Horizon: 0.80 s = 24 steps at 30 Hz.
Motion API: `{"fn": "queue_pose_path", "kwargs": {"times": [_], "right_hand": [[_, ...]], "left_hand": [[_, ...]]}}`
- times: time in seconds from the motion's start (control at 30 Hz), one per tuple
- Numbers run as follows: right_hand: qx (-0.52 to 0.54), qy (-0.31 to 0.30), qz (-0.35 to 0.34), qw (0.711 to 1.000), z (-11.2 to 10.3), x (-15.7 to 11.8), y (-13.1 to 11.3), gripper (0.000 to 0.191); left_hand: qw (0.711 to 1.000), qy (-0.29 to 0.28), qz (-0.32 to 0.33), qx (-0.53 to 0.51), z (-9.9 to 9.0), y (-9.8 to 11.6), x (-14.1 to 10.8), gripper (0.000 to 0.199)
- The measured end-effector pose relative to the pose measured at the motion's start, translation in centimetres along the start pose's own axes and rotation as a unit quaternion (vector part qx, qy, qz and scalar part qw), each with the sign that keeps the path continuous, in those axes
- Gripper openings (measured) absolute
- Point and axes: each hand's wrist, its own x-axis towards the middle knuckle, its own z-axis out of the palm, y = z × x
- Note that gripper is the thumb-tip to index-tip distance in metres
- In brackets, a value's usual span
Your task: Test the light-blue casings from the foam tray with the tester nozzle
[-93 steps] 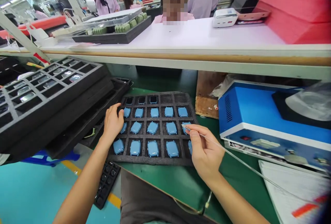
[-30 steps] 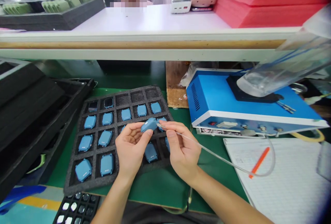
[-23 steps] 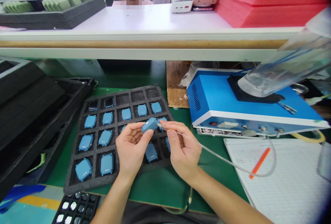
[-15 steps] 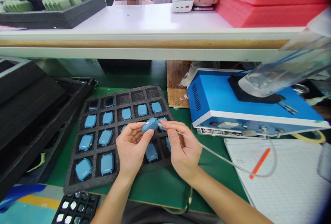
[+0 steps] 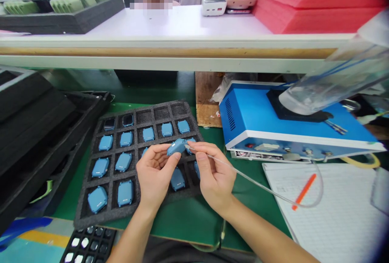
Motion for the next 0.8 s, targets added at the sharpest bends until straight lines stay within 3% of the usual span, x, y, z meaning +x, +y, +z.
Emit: {"fn": "queue_pose_path", "kwargs": {"times": [0.8], "right_hand": [[0.008,0.015,-0.025,1.000,0.5,1.4,-0.4,0.017]], "left_hand": [[1.000,0.019,0.014,-0.001,0.1,-0.3,1.0,0.030]]}}
